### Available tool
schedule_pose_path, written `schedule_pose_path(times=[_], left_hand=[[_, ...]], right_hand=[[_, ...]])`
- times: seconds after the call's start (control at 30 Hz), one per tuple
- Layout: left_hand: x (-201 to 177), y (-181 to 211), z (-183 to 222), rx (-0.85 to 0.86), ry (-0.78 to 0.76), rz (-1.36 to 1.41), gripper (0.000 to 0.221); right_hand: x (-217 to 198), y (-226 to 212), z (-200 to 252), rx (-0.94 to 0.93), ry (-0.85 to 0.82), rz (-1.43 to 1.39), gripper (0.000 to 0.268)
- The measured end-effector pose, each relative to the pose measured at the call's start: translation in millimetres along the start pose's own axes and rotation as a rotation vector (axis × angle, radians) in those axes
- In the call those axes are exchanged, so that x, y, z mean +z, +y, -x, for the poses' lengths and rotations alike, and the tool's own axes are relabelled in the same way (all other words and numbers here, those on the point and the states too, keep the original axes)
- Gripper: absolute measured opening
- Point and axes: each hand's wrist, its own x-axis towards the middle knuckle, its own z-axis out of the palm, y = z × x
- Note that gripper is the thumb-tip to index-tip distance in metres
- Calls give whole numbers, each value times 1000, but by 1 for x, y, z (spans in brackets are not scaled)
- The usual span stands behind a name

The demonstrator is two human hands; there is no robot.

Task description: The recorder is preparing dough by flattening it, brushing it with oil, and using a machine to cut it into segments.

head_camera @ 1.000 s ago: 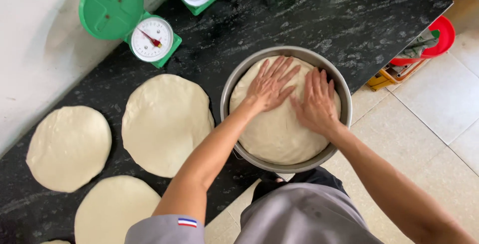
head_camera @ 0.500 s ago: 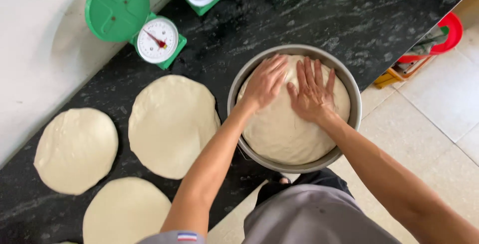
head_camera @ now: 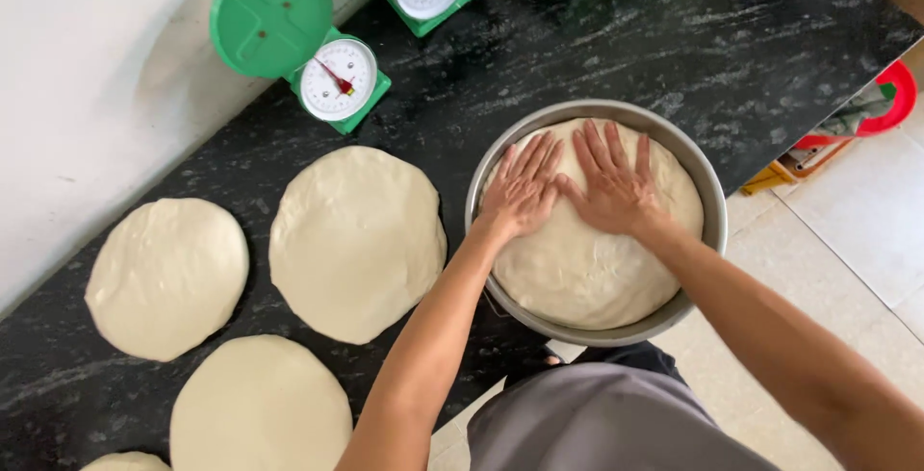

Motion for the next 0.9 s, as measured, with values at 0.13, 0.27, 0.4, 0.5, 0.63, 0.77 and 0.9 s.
schedule_pose_path(times=[0.13, 0.27, 0.4, 0.5, 0.63, 0.77, 0.9], left_hand=[[-12, -2, 1, -12, -33, 683, 65], [7, 9, 19, -188, 57, 322, 66], [22, 0, -1, -161, 32, 41, 66], [0, -2, 16, -177, -60, 425, 70], [-17, 11, 36, -273, 177, 1121, 78], [-17, 16, 36, -442, 195, 1206, 81], [-12, 31, 65, -360, 469, 1940, 87]], right_hand=[[-15, -7, -13, 24, -114, -94, 80], [18, -6, -14, -178, -42, -62, 75], [11, 4, -18, -195, -14, 124, 79], [3, 0, -22, -131, -153, 25, 77], [18, -40, -11, -180, -236, 16, 76], [29, -39, -27, -244, -161, 176, 76], [25, -54, -15, -285, -184, 144, 74]])
